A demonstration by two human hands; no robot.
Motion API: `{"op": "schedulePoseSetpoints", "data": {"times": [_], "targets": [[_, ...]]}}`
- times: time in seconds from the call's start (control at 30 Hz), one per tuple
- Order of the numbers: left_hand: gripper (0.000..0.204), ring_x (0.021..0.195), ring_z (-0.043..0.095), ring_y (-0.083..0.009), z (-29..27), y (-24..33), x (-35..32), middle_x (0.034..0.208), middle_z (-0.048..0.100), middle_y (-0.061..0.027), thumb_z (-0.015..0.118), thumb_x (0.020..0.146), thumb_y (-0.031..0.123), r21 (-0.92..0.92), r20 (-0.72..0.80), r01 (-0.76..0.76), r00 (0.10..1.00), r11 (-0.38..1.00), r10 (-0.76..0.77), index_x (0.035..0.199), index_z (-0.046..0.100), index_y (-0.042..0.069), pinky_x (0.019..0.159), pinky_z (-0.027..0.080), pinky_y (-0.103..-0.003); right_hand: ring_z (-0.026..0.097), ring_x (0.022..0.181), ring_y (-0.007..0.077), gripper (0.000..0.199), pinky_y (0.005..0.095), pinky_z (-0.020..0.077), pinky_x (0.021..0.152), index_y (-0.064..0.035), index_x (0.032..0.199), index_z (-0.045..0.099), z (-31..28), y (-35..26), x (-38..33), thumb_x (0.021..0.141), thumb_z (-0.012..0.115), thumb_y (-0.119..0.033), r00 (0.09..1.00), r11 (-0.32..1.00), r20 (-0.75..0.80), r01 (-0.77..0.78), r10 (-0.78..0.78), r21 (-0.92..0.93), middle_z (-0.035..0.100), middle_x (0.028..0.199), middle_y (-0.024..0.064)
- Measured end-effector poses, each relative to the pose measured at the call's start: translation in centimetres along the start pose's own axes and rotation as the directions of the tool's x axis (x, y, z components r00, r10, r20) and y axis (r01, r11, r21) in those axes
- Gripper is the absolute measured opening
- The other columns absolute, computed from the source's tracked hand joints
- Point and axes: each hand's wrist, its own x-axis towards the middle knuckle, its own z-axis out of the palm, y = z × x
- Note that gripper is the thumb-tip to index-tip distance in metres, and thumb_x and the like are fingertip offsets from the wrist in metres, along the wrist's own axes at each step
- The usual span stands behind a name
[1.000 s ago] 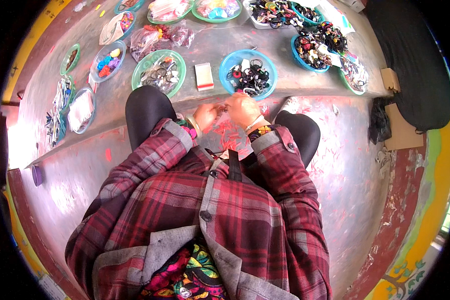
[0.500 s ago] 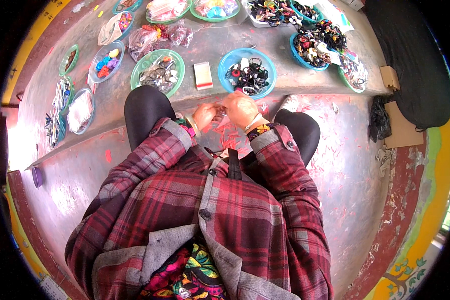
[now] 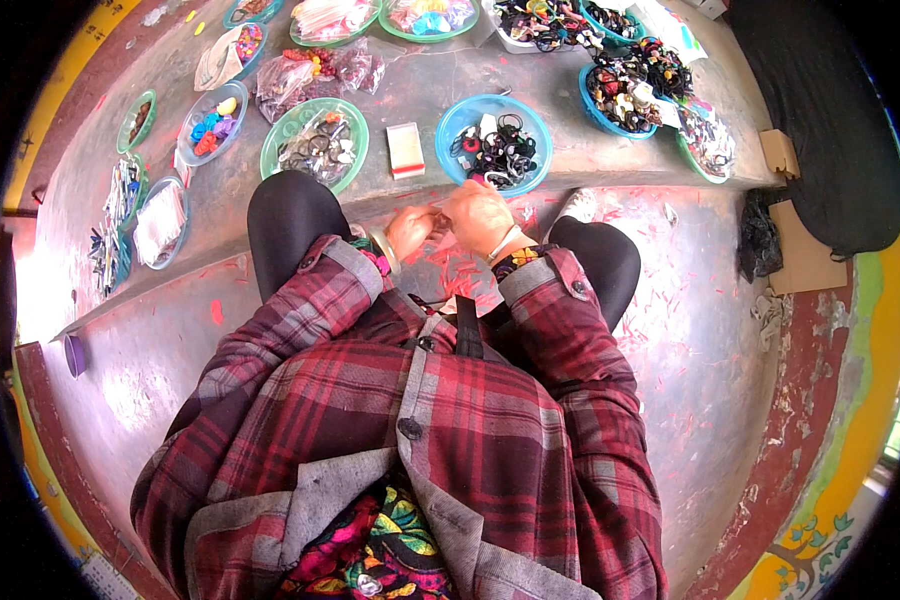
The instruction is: The person sits on the floor and repeatedly picks up small hair accessories from a blue bowl, places them into clear plastic bags, and sets the packaged items aside. The workspace includes several bowls of colorful hair accessories and a stack of plastic bags.
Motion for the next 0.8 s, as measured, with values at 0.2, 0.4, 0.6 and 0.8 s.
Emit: {"op": "schedulePoseSetpoints", "data": {"times": [0.2, 0.4, 0.6, 0.8], "targets": [[0.029, 0.082, 0.057, -0.0175, 0.4, 1.5, -0.7, 0.092, 0.058, -0.009, 0.035, 0.085, 0.012, -0.279, -0.029, 0.071, 0.996, 0.958, -0.082, 0.104, 0.052, -0.001, 0.07, 0.049, -0.03, 0.052, 0.079, 0.0281, 0.014, 0.0377, 0.0415, 0.07, -0.0087, 0.073, 0.062, 0.4, 0.6, 0.0, 0.063, 0.052, -0.009, 0.998, 0.994, 0.056, -0.023, 0.017, 0.102, 0.057, 0.075, 0.0085], [0.028, 0.083, 0.058, -0.0202, -0.1, 2.4, -0.8, 0.096, 0.058, -0.0119, 0.035, 0.084, 0.013, -0.581, -0.028, 0.158, 0.976, 0.798, -0.214, 0.103, 0.052, 0.0, 0.07, 0.049, -0.033, 0.057, 0.074, 0.0236, 0.023, 0.0306, 0.0462, 0.065, -0.0072, 0.088, 0.062, -2.0, 0.4, 0.5, 0.065, 0.058, -0.008, 0.96, 0.776, -0.043, -0.196, 0.276, 0.599, 0.059, 0.082, 0.01], [0.03, 0.087, 0.058, -0.0215, -0.2, 2.6, -0.9, 0.099, 0.057, -0.0133, 0.034, 0.085, 0.013, -0.596, 0.026, 0.133, 0.989, 0.792, -0.146, 0.108, 0.049, 0.0, 0.073, 0.048, -0.033, 0.058, 0.069, 0.0216, 0.015, 0.0289, 0.0464, 0.061, -0.0062, 0.08, 0.063, -1.9, 1.0, 0.2, 0.067, 0.059, -0.008, 0.948, 0.774, -0.028, -0.243, 0.318, 0.585, 0.058, 0.079, 0.0084], [0.032, 0.09, 0.057, -0.0238, -0.1, 2.8, -1.1, 0.1, 0.056, -0.0149, 0.034, 0.085, 0.013, -0.551, 0.071, 0.139, 0.99, 0.823, -0.12, 0.11, 0.047, -0.001, 0.076, 0.048, -0.035, 0.052, 0.092, 0.0279, 0.015, 0.0347, 0.042, 0.078, -0.0091, 0.073, 0.065, -1.2, 1.0, 0.2, 0.06, 0.058, -0.007, 0.981, 0.943, -0.159, -0.056, 0.114, 0.328, 0.057, 0.094, 0.0103]]}}
